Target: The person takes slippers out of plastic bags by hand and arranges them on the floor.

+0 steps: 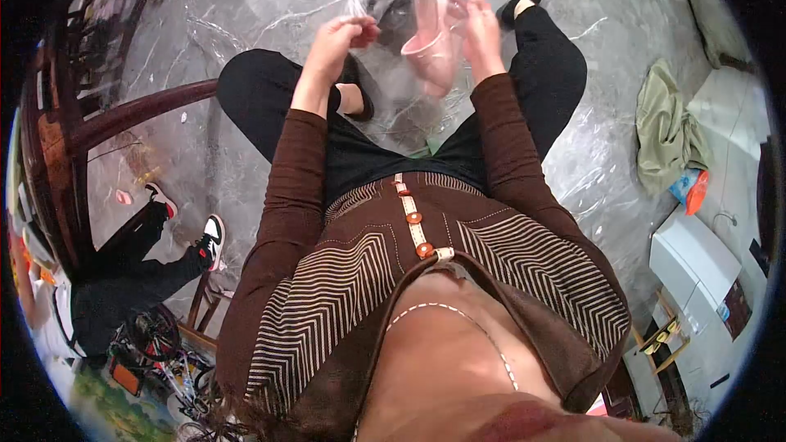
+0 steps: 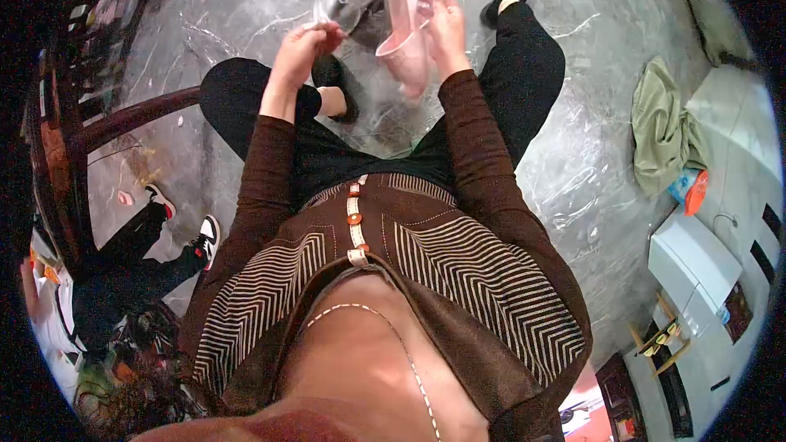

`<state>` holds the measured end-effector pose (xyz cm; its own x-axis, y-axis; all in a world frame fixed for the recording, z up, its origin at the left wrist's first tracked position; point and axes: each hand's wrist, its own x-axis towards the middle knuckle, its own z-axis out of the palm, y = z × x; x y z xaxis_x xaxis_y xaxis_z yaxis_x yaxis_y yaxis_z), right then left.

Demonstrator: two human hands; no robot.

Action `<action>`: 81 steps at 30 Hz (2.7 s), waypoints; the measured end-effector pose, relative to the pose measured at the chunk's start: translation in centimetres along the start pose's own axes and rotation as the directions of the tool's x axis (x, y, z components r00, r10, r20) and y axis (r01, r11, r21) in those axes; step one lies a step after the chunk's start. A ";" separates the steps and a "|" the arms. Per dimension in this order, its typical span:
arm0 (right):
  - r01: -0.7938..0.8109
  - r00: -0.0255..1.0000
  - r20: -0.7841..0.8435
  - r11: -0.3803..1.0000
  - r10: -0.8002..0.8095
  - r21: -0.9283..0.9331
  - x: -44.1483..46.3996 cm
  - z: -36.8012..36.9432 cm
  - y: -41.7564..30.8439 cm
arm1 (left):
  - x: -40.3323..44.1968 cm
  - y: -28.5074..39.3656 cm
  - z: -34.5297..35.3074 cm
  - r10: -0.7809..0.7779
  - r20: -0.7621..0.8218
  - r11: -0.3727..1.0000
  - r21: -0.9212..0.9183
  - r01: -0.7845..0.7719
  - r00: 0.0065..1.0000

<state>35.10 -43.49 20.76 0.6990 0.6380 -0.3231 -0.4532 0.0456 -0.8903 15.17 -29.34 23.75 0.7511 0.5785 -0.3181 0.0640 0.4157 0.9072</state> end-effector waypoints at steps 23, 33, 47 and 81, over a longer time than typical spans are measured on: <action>-0.723 0.654 0.754 0.348 0.064 0.597 3.6 0.5 -3.6 | -2.8 -7.1 2.6 -0.139 0.181 0.653 -0.722 0.227 0.974; -0.739 0.673 0.729 0.099 0.127 0.666 -0.9 5.0 -4.9 | -2.2 -7.4 2.1 -0.313 0.085 0.426 -0.878 0.220 0.946; -0.565 0.822 0.225 0.704 0.523 0.430 -6.0 2.1 5.6 | 0.5 -15.6 -0.7 -0.400 -0.158 0.625 -0.767 0.143 0.903; 0.416 0.829 0.474 0.239 0.297 -0.877 -7.2 3.6 -8.8 | 11.3 -10.7 -16.0 0.152 -0.548 0.501 0.760 0.414 0.822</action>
<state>32.11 -45.72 32.09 0.1822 0.9069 -0.3800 0.6679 -0.3977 -0.6291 12.49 -16.02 6.09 0.2669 0.9238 -0.2746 0.8425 -0.0853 0.5319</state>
